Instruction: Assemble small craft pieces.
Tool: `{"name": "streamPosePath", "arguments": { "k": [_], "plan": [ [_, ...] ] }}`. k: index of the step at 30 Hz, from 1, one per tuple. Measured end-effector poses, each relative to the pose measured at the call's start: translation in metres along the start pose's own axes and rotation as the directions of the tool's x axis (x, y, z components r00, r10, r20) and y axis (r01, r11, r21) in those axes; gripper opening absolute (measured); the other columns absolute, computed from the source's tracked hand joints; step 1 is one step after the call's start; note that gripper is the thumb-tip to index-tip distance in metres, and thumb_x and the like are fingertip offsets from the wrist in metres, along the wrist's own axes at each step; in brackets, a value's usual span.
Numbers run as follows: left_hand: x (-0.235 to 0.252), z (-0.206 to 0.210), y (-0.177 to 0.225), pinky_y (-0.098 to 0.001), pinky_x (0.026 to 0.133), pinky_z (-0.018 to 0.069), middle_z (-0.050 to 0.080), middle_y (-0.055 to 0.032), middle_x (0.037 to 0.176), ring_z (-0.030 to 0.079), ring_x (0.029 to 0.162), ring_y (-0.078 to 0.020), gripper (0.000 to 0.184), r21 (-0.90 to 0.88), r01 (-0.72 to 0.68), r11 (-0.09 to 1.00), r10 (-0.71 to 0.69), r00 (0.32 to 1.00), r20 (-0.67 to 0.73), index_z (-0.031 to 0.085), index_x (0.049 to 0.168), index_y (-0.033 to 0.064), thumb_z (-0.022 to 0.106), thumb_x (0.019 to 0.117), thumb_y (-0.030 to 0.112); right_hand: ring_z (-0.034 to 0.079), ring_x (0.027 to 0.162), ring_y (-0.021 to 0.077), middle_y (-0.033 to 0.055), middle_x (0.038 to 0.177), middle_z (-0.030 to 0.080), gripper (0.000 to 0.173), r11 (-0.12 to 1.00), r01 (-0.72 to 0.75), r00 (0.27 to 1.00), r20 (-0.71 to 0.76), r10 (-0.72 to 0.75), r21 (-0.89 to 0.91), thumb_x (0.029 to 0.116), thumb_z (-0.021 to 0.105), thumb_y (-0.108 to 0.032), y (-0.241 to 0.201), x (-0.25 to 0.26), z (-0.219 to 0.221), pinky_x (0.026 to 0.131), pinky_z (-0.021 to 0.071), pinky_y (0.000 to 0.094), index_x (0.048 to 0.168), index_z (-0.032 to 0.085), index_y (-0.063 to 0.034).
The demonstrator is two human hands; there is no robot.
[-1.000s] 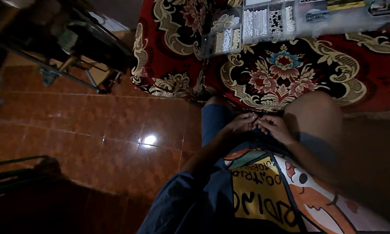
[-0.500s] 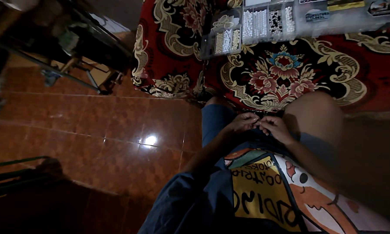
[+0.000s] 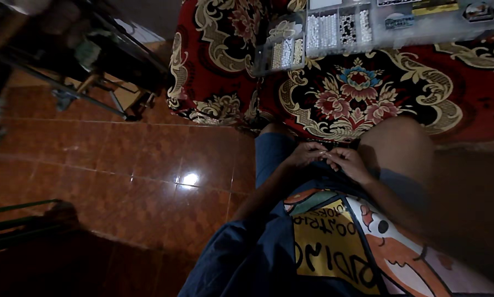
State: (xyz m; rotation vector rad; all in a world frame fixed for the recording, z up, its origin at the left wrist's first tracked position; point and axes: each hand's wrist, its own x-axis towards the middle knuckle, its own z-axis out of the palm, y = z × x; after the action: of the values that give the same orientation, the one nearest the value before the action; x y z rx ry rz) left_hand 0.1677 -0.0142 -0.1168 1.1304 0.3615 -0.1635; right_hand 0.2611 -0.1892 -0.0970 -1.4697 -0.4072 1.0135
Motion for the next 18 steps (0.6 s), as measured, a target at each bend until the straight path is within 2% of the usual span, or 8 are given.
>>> {"name": "streamPosePath", "arguments": {
  "k": [10, 14, 18],
  "plan": [
    [-0.0011, 0.0028, 0.0017, -0.0292, 0.079, 0.0584, 0.072, -0.0002, 0.092, 0.069, 0.082, -0.0086, 0.009, 0.059, -0.008, 0.998, 0.011, 0.999, -0.046, 0.068, 0.099, 0.0006, 0.06, 0.0968, -0.002, 0.064, 0.059, 0.0034, -0.0016, 0.074, 0.071, 0.015, 0.995, -0.087, 0.996, -0.036, 0.086, -0.038, 0.1009, 0.062, -0.007, -0.0063, -0.0007, 0.0018, 0.06, 0.057, 0.0203, 0.093, 0.072, 0.0012],
    [-0.0006, 0.0004, -0.0021, -0.0279, 0.077, 0.0577, 0.072, -0.0011, 0.099, 0.068, 0.085, -0.0077, 0.008, 0.115, -0.05, 0.992, 0.056, 0.997, -0.047, 0.07, 0.099, 0.0006, 0.062, 0.0961, 0.0, 0.064, 0.058, 0.0031, -0.0016, 0.073, 0.071, 0.014, 0.996, -0.09, 0.995, -0.035, 0.089, -0.028, 0.1006, 0.062, -0.006, -0.008, -0.0014, 0.0026, 0.059, 0.057, 0.0198, 0.092, 0.072, 0.001],
    [-0.0002, 0.0, -0.0044, -0.0264, 0.075, 0.0571, 0.073, -0.0001, 0.098, 0.067, 0.084, -0.006, 0.009, 0.152, -0.094, 0.984, 0.107, 0.991, -0.08, 0.071, 0.097, 0.0005, 0.062, 0.0953, 0.0, 0.066, 0.059, 0.0041, -0.0008, 0.074, 0.072, 0.014, 0.995, -0.091, 0.995, -0.034, 0.089, -0.037, 0.1007, 0.063, -0.007, -0.0082, -0.0007, 0.0034, 0.061, 0.0578, 0.0206, 0.095, 0.072, 0.0016]
  ]
}}
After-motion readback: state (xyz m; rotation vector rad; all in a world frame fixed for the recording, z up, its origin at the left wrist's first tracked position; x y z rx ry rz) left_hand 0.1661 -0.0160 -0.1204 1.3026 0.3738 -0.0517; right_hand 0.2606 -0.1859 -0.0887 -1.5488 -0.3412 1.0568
